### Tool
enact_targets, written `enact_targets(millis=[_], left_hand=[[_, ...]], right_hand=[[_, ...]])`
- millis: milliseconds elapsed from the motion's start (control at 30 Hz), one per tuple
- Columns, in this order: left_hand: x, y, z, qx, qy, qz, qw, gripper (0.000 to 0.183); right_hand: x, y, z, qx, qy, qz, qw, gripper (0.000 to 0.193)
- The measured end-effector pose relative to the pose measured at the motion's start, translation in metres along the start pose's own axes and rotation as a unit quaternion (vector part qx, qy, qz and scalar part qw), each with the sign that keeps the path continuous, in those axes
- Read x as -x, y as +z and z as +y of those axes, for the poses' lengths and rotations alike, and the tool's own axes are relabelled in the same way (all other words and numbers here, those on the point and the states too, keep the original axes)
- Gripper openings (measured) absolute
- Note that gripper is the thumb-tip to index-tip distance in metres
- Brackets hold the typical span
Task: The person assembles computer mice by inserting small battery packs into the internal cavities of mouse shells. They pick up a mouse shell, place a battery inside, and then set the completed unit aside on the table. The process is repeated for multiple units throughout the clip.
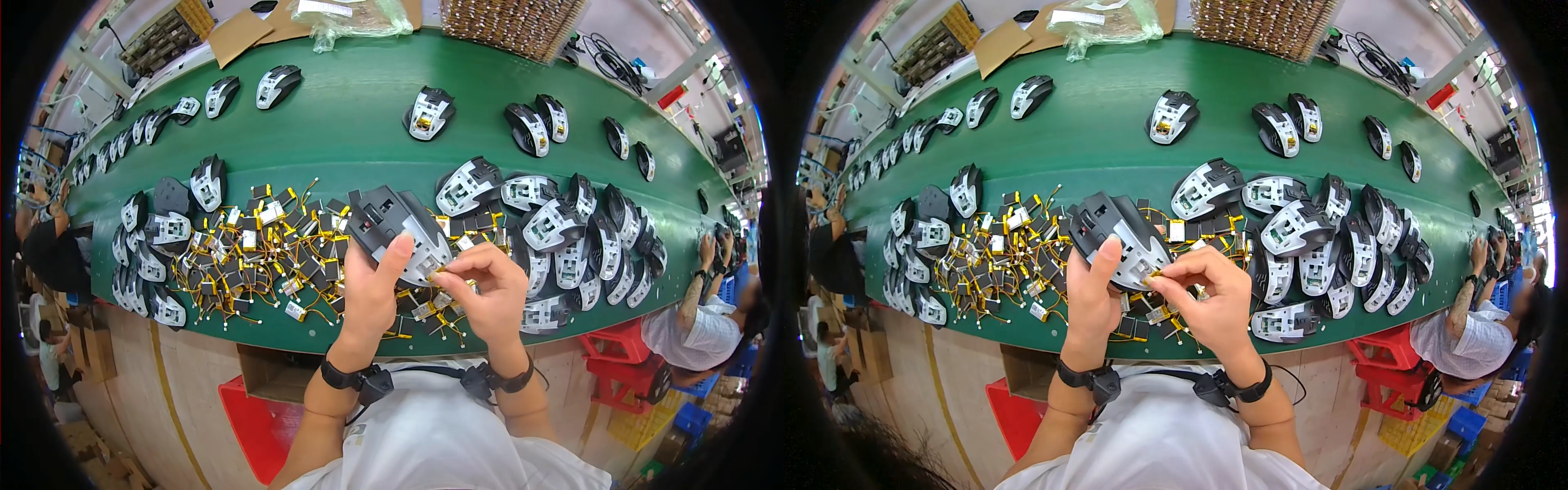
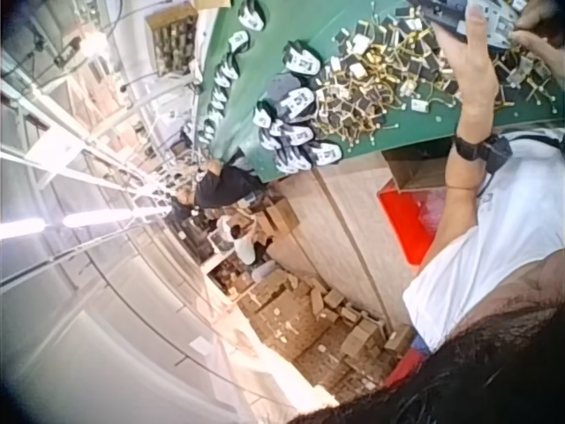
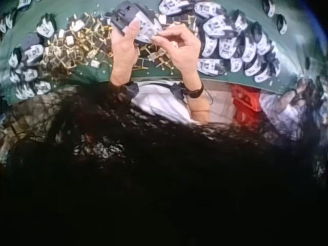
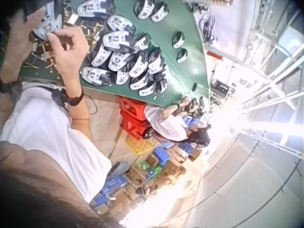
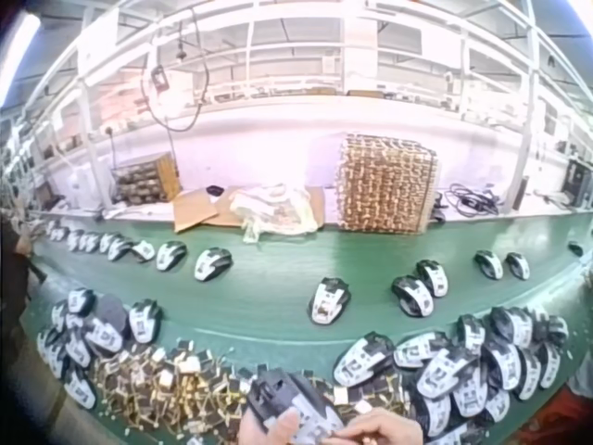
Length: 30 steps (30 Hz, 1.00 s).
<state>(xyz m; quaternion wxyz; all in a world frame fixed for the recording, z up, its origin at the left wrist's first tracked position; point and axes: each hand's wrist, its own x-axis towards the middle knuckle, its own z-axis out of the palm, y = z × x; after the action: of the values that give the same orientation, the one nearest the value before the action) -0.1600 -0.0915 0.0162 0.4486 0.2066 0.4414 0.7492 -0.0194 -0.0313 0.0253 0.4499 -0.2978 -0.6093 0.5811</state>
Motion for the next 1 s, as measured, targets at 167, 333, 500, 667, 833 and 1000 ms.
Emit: enact_targets(millis=[167,333,500,667,833,1000], left_hand=[[-0.001,0.008,0.000,-0.021,-0.007,-0.005,1.000,0.040],[-0.007,0.004,0.009,0.027,-0.007,0.017,0.999,0.036],[-0.005,0.001,0.006,0.017,-0.013,-0.002,1.000,0.037],[-0.003,0.007,0.004,0.044,-0.032,0.009,0.999,0.035],[-0.006,0.017,0.015,0.046,0.019,0.022,0.999,0.035],[-0.009,0.015,0.013,0.099,-0.052,0.034,0.993,0.037]], right_hand=[[0.005,0.004,0.011,0.167,-0.157,0.060,0.972,0.018],[0.000,0.003,-0.012,0.229,-0.172,-0.044,0.957,0.026],[-0.006,-0.009,-0.012,0.253,-0.211,-0.058,0.942,0.023],[-0.005,0.003,-0.007,0.308,-0.300,0.021,0.903,0.024],[0.001,0.007,-0.008,0.423,-0.337,-0.042,0.840,0.046],[0.009,0.011,-0.010,0.504,-0.316,-0.055,0.802,0.052]])
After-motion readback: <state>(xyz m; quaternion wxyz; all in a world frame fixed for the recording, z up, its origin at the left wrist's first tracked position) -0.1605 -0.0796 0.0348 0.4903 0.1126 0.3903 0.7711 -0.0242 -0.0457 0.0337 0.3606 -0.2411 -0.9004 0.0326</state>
